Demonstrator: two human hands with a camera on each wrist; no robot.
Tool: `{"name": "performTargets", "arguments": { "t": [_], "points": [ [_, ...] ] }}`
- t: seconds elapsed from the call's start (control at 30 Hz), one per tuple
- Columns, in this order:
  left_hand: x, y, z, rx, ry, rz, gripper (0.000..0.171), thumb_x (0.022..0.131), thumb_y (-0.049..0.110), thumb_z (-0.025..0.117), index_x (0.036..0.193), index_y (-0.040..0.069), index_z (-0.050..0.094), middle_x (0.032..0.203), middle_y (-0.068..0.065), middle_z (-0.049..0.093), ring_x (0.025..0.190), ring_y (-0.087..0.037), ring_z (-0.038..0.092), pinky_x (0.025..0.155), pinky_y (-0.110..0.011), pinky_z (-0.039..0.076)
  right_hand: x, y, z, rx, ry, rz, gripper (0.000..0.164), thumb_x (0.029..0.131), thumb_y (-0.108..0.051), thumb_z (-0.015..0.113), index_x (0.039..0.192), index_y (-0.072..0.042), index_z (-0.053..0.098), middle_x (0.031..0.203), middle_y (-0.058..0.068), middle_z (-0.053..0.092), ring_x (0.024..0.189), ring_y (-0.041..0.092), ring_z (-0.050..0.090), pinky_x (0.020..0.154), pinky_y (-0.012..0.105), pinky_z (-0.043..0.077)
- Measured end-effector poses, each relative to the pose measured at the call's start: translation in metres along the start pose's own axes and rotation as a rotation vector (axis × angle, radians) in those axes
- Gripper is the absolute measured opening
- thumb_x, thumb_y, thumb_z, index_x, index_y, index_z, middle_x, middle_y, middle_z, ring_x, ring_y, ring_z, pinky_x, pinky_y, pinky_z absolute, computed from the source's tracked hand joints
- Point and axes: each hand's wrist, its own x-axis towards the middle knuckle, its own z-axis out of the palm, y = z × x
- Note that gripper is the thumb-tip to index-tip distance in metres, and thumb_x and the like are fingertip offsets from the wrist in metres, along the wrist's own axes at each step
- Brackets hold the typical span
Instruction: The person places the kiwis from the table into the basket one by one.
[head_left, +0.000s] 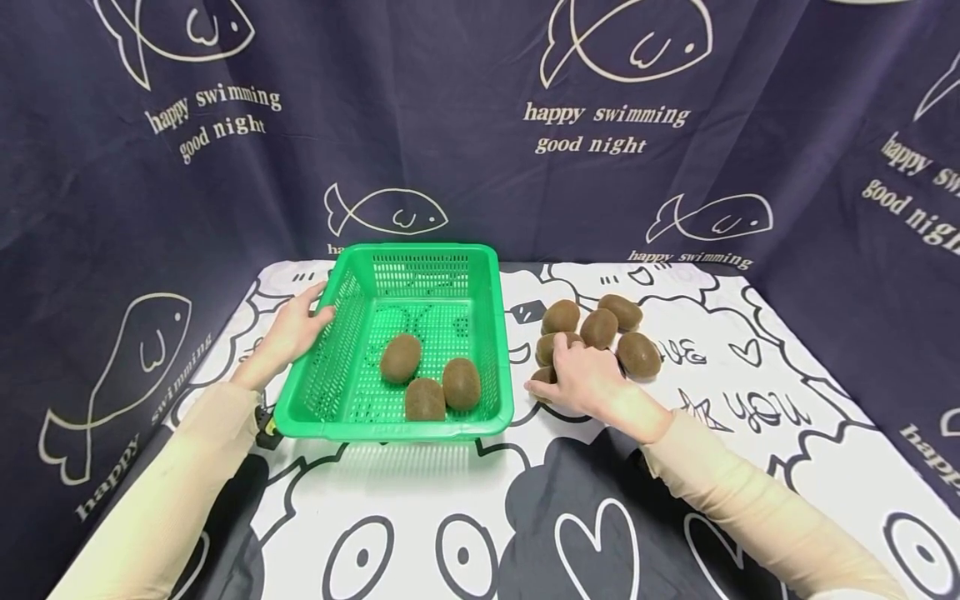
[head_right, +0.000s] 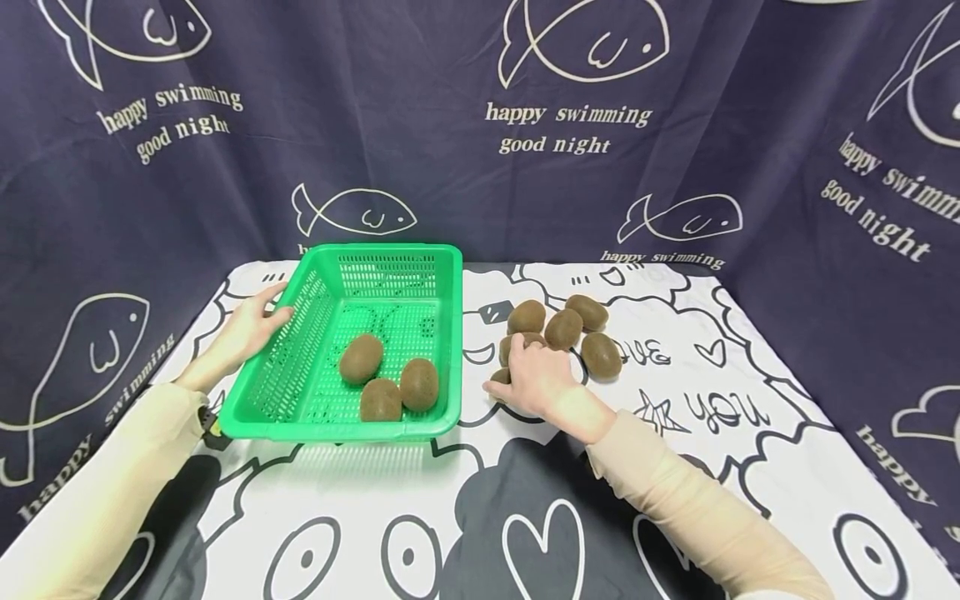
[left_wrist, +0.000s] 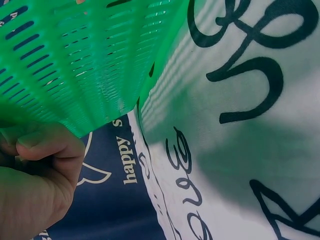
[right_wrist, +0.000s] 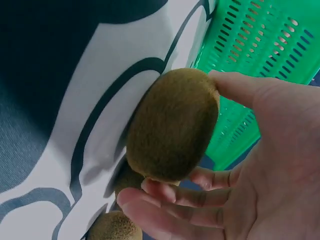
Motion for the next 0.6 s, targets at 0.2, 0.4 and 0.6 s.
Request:
{"name": "performTargets", "arguments": {
  "t": [0.2, 0.4, 0.6],
  "points": [
    [-0.0001, -0.0002, 0.0003, 0.001, 0.001, 0.003, 0.06, 0.097, 0.02, 0.042, 0.151, 0.001, 0.025, 0.147, -0.03, 0.038, 0.115, -0.046, 0.059, 0.096, -0.053, 0.048, -0.0006, -0.0004, -0.0011, 0.033, -0.028, -0.072, 0.077, 0.072, -0.058, 0.072, 0.117, 0.001, 0.051, 0.106, 0.024, 0.06, 0.086, 0.041, 0.065, 0.069, 0.053, 0.054],
    [-0.0002, -0.001, 0.0001, 0.001, 0.002, -0.004, 0.061, 0.097, 0.021, 0.043, 0.152, 0.002, 0.024, 0.149, -0.029, 0.037, 0.116, -0.046, 0.058, 0.099, -0.054, 0.046, -0.0041, -0.0017, 0.0003, 0.079, 0.007, -0.16, 0.069, 0.068, -0.047, 0.079, 0.109, 0.001, 0.051, 0.101, 0.023, 0.055, 0.086, 0.039, 0.061, 0.064, 0.051, 0.054],
    [-0.0005, 0.0005, 0.001, -0.002, 0.002, -0.011, 0.06, 0.097, 0.021, 0.043, 0.152, 0.002, 0.025, 0.148, -0.029, 0.038, 0.114, -0.045, 0.059, 0.095, -0.053, 0.048, -0.0059, -0.001, 0.0013, 0.08, 0.07, -0.214, 0.061, 0.063, -0.039, 0.082, 0.103, -0.003, 0.053, 0.096, 0.017, 0.054, 0.087, 0.036, 0.059, 0.066, 0.049, 0.053]
  ]
}}
